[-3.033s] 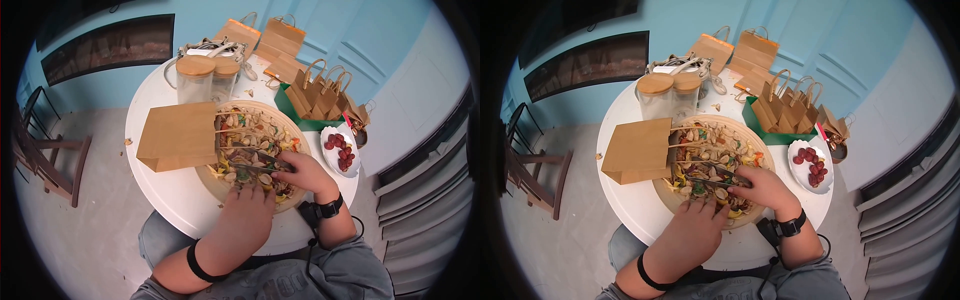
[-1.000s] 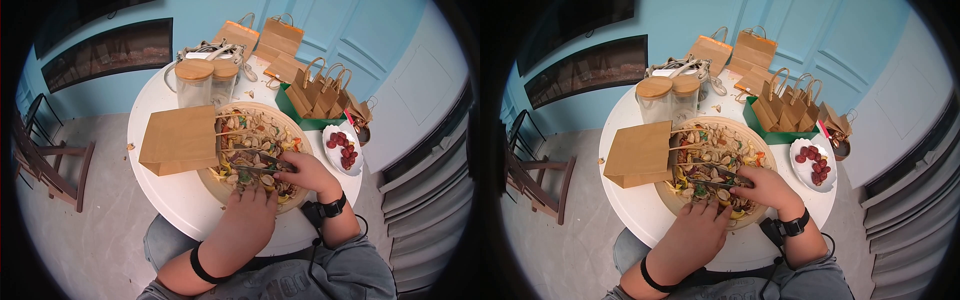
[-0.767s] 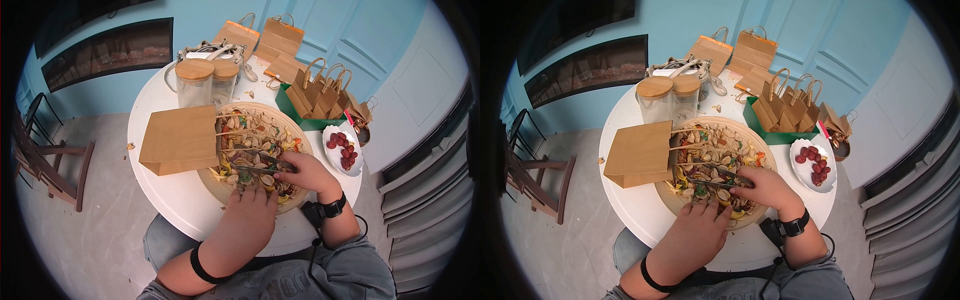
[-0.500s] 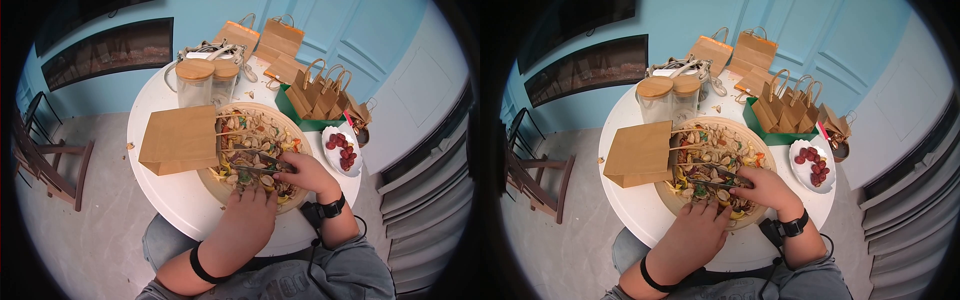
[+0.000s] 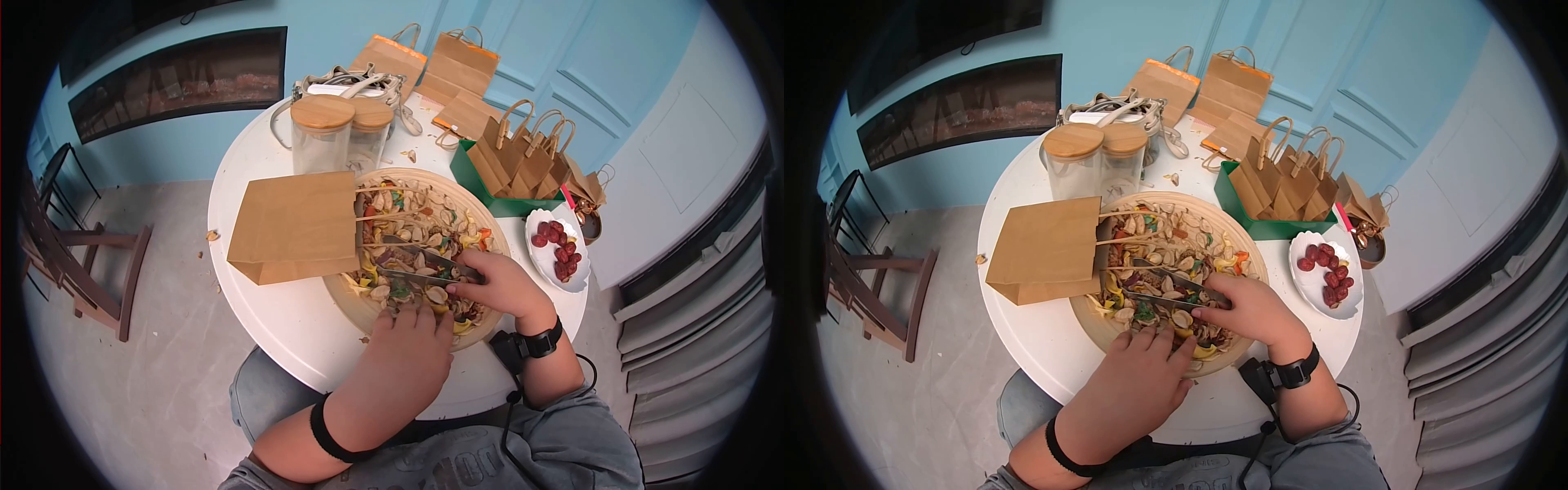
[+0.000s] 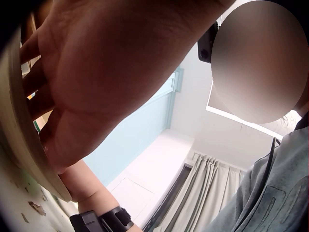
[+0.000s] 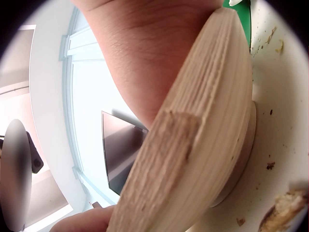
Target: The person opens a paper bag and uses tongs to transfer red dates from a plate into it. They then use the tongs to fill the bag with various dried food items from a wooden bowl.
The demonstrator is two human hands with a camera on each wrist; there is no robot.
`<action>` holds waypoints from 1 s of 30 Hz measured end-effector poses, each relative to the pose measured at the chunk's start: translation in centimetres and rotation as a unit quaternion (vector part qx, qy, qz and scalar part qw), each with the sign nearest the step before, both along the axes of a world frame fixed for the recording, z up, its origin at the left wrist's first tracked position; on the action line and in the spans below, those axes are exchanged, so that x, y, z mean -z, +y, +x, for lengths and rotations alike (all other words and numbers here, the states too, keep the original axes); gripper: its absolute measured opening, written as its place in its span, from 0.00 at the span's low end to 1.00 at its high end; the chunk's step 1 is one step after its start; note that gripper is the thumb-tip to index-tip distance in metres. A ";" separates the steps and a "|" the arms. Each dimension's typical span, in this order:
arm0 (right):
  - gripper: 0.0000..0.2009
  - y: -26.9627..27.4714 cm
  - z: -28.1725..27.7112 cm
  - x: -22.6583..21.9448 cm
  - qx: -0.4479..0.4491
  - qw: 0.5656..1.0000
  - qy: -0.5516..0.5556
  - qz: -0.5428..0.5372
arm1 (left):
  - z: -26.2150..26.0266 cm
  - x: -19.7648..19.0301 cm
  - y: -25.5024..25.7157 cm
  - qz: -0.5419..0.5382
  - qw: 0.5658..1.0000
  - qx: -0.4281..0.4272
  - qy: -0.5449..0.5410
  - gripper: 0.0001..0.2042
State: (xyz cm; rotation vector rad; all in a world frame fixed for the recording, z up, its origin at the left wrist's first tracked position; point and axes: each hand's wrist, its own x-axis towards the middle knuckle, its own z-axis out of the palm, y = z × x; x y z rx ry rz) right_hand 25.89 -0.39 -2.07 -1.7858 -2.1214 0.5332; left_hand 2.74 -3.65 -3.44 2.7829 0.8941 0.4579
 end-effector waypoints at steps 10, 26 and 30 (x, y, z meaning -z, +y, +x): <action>0.20 0.1 0.2 0.1 0.010 1.000 -0.006 -0.021 | 0.0 -0.2 0.0 -0.009 1.000 0.002 -0.004 0.25; 0.19 0.2 0.2 0.1 0.010 1.000 -0.009 -0.024 | -0.1 0.0 0.0 -0.024 0.999 0.031 -0.025 0.27; 0.18 0.2 0.2 0.2 0.011 1.000 -0.005 -0.022 | -0.1 -0.1 -0.1 -0.025 0.999 0.039 -0.021 0.28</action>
